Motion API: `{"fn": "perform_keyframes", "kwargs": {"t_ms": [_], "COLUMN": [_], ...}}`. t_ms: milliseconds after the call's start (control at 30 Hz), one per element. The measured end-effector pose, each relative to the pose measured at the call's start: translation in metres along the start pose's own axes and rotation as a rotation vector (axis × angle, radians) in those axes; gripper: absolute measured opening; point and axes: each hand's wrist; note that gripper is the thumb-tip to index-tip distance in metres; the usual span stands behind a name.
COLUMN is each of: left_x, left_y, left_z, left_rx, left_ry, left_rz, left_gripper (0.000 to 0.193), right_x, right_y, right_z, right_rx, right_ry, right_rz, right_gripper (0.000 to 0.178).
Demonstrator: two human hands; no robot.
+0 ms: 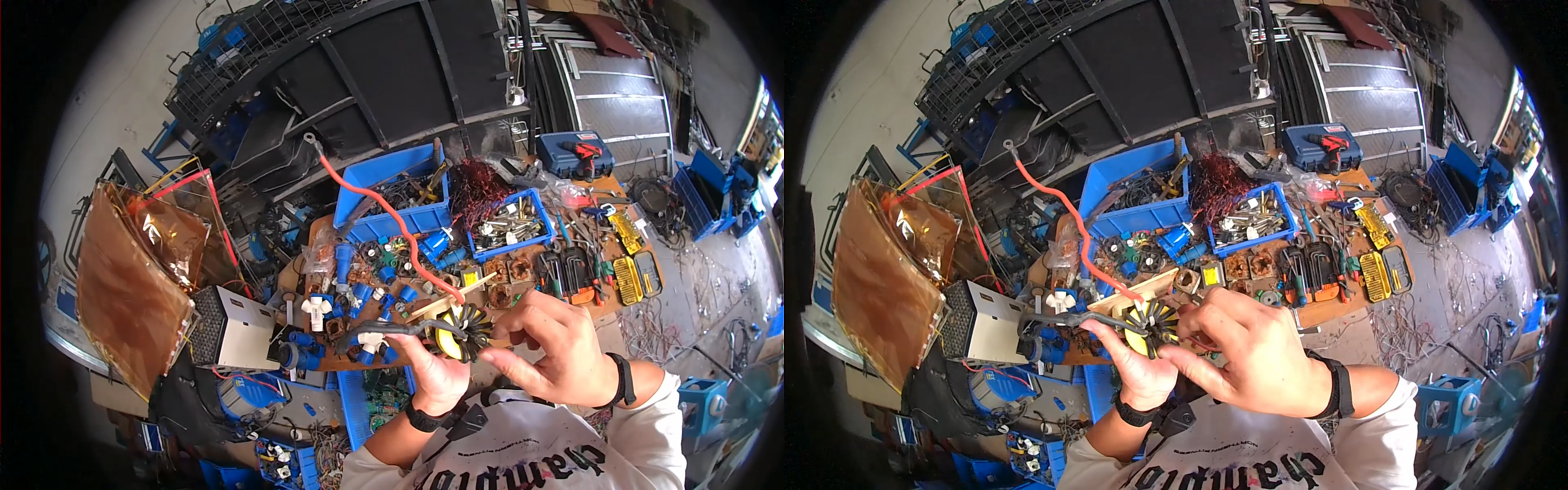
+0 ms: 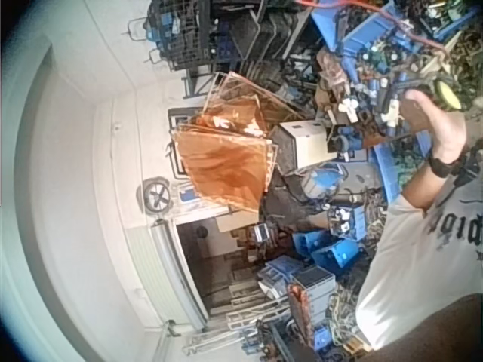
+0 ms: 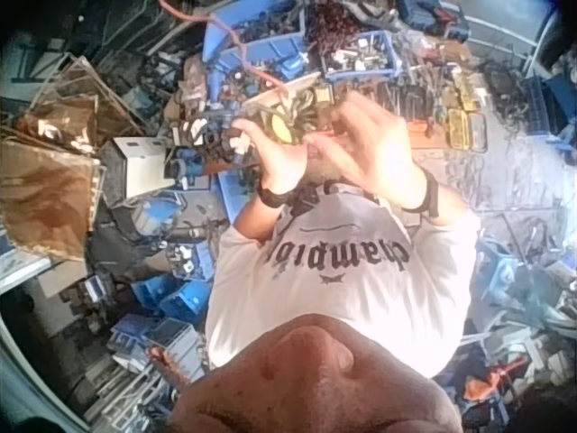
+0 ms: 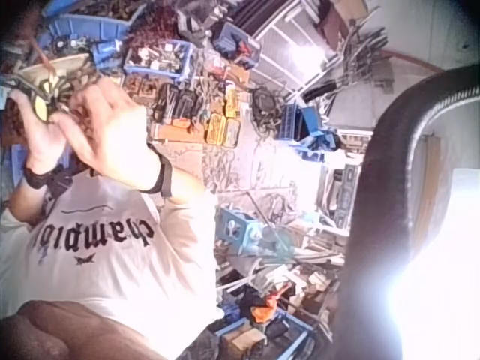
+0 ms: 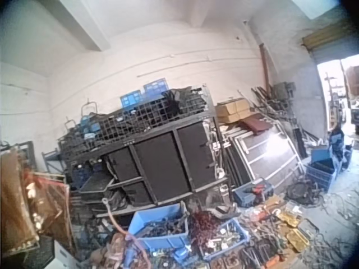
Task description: The person uses pliers to strip the insulation from a red wire and then wraps the exposed end around a terminal on a small wooden board with a yellow component. They continue to manipulate and adjust the wires and the component throughout the clip.
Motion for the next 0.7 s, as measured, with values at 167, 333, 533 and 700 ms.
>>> {"fn": "perform_keyframes", "kwargs": {"t_ms": [167,333,533,700], "left_x": [-0.009,0.002,0.001,0.009], "left_y": [0.000,0.006,0.009,0.012], "left_z": [0.001,0.006,0.010,0.018], "left_rx": [0.015,0.042,0.035,0.065], "left_ry": [-0.151,-0.137,-0.181,-0.149], "left_rz": [0.019,-0.005,0.035,-0.014], "left_gripper": [0.068,0.070,0.071,0.070], "right_x": [0.003,-0.003,0.001,-0.001], "right_y": [-0.002,-0.009,-0.012,-0.007], "right_z": [0.003,0.001,0.003,-0.002], "right_rx": [0.054,0.167,0.110,-0.162], "right_ry": [-0.005,-0.094,-0.054,0.003], "right_rz": [-0.083,-0.176,-0.215,-0.010], "right_gripper": [0.019,0.016,0.014,0.020]}}
Point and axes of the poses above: each hand's wrist, its own z-axis away from the middle knuckle, its own x-axis out of the palm, y = z × x, and after that the axes turned 11 degrees about z, right-handed
